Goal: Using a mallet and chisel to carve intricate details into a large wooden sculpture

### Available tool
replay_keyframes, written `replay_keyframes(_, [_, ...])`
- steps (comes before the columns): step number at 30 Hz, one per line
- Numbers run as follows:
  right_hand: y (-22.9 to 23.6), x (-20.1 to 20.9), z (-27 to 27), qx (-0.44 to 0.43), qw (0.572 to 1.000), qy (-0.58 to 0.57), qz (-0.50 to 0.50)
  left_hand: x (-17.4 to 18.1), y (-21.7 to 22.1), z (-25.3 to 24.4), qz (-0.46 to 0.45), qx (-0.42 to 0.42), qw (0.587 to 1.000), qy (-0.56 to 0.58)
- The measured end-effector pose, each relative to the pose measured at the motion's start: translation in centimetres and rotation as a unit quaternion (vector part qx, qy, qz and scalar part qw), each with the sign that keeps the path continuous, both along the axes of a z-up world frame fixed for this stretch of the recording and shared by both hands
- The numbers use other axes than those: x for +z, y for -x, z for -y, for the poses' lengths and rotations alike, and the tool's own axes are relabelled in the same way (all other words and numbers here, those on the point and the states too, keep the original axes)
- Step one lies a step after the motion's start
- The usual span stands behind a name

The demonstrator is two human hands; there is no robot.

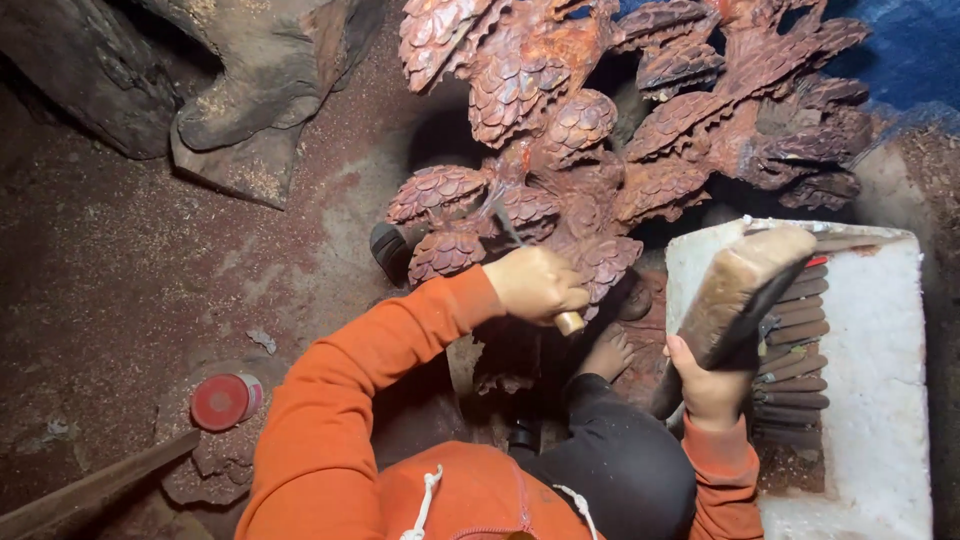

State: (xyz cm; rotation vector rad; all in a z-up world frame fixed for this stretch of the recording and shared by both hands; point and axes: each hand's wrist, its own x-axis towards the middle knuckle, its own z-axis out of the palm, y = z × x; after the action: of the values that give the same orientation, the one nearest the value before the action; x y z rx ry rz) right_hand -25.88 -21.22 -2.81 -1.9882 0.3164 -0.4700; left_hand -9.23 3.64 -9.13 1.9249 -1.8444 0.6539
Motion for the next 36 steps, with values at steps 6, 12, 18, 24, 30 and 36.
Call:
replay_keyframes(6, [4.6,0.3,0.2,0.045,0.965,0.194,0.171,5.5,9.1,-6.9,-0.175,0.071,0.981,0.049])
replay_keyframes(12, [13.2,-7.0,2.1,-0.066,0.99,-0.059,0.113,5.6,14.5,-11.4,-0.166,0.15,0.973,0.052])
replay_keyframes(18, [18.6,-11.1,2.0,-0.127,0.989,0.035,0.063,6.2,18.4,-11.5,-0.184,0.135,0.971,0.072])
replay_keyframes(24, [23.8,-15.7,4.3,-0.189,0.982,0.018,-0.006,4.5,21.8,-10.3,-0.212,0.087,0.972,0.051])
replay_keyframes(30, [26.4,-17.5,5.4,-0.21,0.977,0.038,0.009,3.7,24.3,-9.6,-0.218,0.072,0.972,0.05])
replay_keyframes(36, [29.0,-20.4,6.3,-0.242,0.969,0.05,-0.006,3.1,26.8,-9.9,-0.207,0.067,0.976,0.021])
